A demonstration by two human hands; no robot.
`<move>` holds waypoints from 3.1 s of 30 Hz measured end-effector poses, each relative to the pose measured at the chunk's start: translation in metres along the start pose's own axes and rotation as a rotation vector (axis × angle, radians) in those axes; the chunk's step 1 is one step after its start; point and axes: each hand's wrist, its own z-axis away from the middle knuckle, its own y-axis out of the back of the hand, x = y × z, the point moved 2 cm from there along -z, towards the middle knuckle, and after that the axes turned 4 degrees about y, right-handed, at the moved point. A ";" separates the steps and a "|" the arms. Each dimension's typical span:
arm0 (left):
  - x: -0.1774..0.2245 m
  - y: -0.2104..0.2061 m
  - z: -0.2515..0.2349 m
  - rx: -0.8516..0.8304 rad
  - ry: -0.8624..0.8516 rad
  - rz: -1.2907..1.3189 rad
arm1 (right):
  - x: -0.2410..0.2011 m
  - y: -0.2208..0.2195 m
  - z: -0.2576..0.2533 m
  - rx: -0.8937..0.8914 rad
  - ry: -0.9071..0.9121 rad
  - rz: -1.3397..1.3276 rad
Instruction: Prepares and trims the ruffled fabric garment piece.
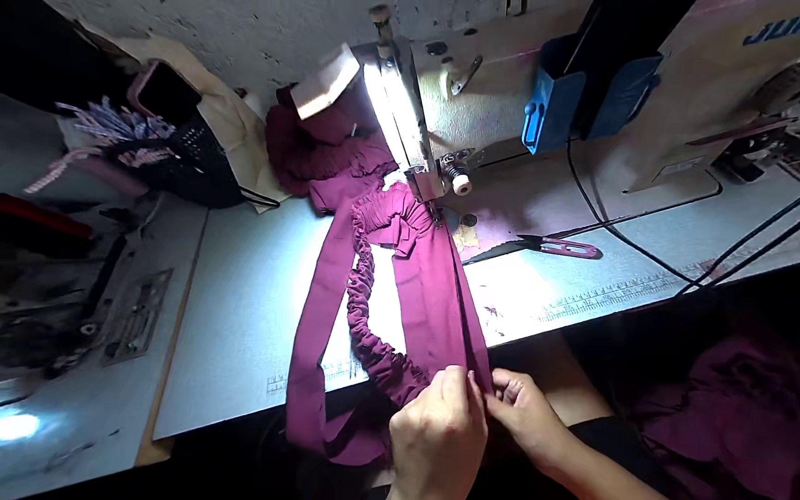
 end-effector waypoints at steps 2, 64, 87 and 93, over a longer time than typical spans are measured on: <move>0.005 -0.005 -0.001 0.009 -0.030 0.018 | -0.008 -0.007 0.016 -0.085 -0.011 -0.048; -0.058 0.037 -0.036 -0.081 -0.073 0.309 | -0.101 0.016 -0.202 -0.424 0.932 1.191; -0.025 0.022 -0.040 -0.168 -0.206 0.199 | -0.082 0.024 -0.111 -0.372 1.037 1.113; -0.023 0.024 -0.030 -0.119 -0.169 0.198 | -0.086 0.016 -0.105 -0.346 1.177 1.051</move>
